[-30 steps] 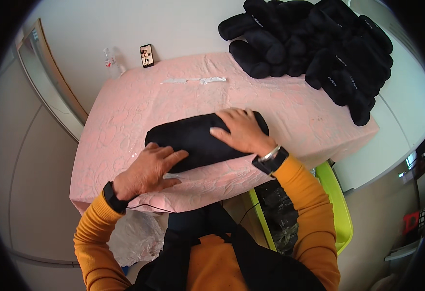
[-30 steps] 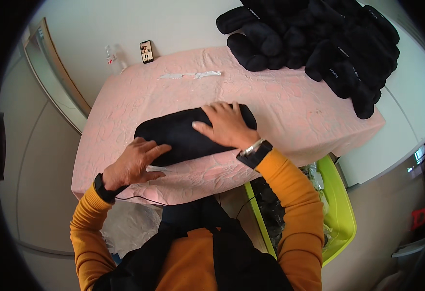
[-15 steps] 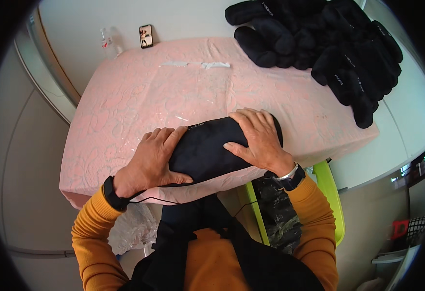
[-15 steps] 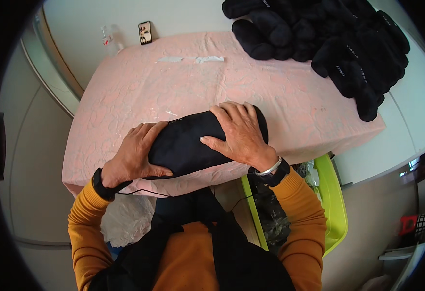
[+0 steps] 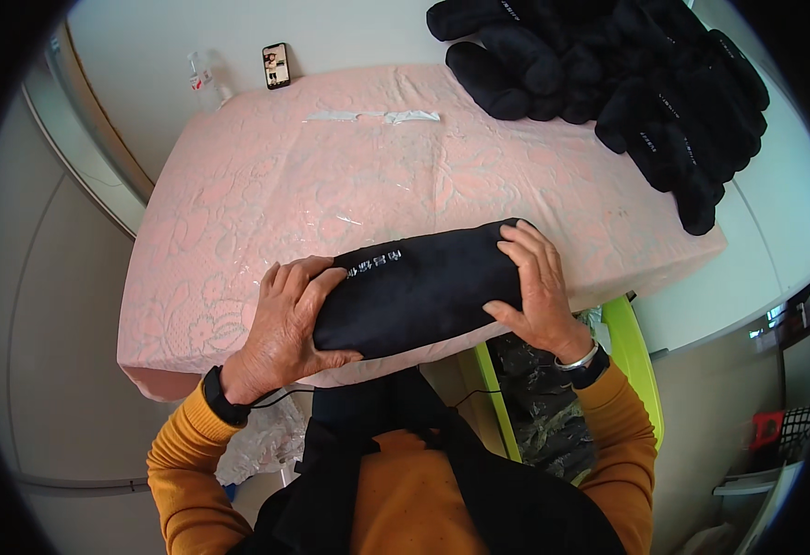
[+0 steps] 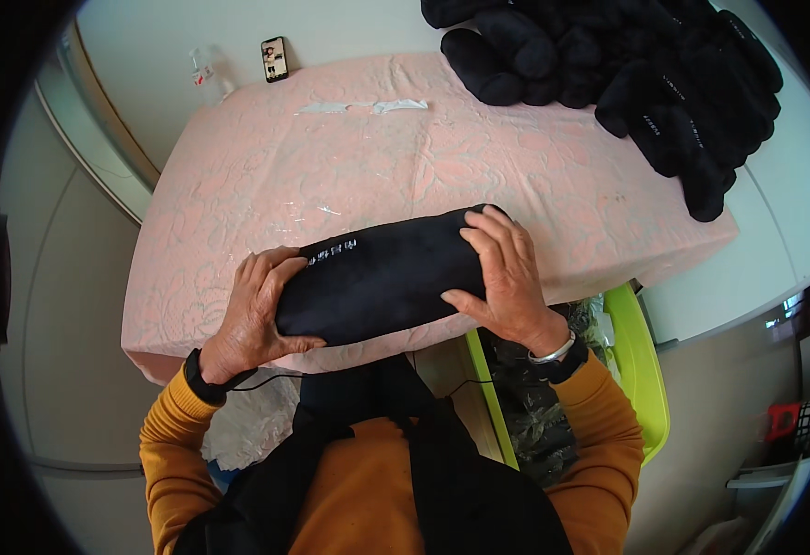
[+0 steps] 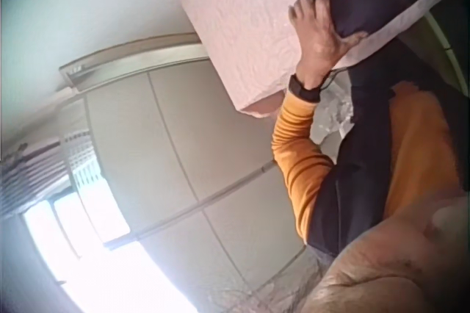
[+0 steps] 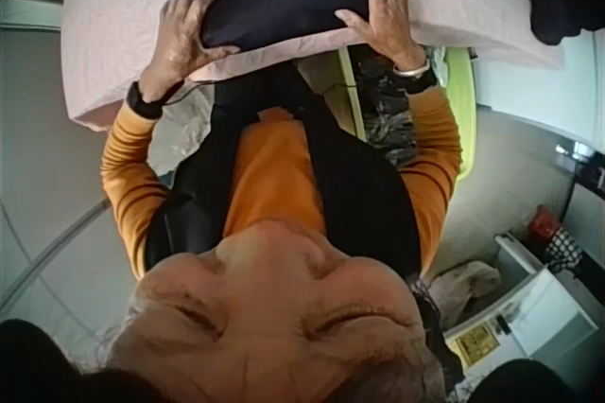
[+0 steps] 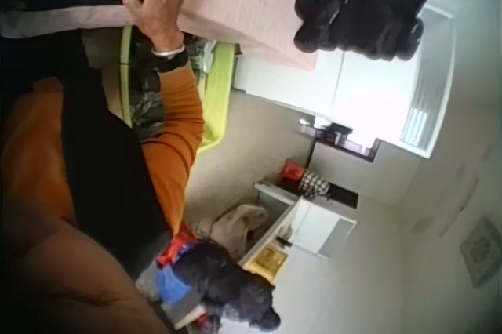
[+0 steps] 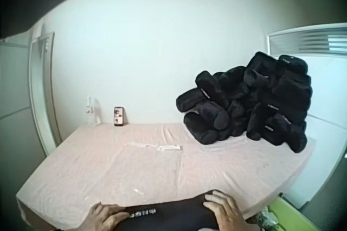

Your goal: The person packages black headrests by placing them into plastic bags, smoothing the bags, and putting them into a green bin. After filling the bin, they clear the table by moving the remaining plastic bags to the floor.

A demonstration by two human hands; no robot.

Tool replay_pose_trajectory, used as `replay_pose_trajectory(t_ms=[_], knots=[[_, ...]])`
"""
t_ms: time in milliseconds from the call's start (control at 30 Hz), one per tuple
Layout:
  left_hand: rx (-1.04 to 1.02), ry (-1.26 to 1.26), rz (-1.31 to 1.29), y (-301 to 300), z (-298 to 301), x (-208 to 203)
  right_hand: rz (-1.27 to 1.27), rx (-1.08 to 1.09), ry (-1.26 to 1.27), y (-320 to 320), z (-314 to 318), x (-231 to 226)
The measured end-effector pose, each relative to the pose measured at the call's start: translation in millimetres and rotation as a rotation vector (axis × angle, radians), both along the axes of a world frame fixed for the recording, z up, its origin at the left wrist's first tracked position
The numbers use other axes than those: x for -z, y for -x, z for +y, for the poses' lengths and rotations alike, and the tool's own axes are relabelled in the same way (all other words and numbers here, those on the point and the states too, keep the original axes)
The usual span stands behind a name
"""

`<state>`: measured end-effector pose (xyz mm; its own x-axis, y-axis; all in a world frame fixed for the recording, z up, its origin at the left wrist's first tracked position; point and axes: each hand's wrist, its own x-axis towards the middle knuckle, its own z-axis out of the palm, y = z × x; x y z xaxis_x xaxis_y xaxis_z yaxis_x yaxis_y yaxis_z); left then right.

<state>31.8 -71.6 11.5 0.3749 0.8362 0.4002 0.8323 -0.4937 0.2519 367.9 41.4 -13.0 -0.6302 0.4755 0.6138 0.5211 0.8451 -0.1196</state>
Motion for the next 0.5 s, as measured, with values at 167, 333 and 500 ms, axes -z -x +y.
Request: replay_pose_trajectory(t_ms=[167,333,500], knots=[[-0.014,-0.018,-0.068,7,-23,9,0.306,0.048,0.404,-20,-3,-6],[-0.053,0.191,-0.704,22,-23,30,0.4,0.076,0.855,-35,-6,-7],[-0.093,0.56,-1.212,12,-28,25,0.409,0.191,1.197,-38,-22,-18]])
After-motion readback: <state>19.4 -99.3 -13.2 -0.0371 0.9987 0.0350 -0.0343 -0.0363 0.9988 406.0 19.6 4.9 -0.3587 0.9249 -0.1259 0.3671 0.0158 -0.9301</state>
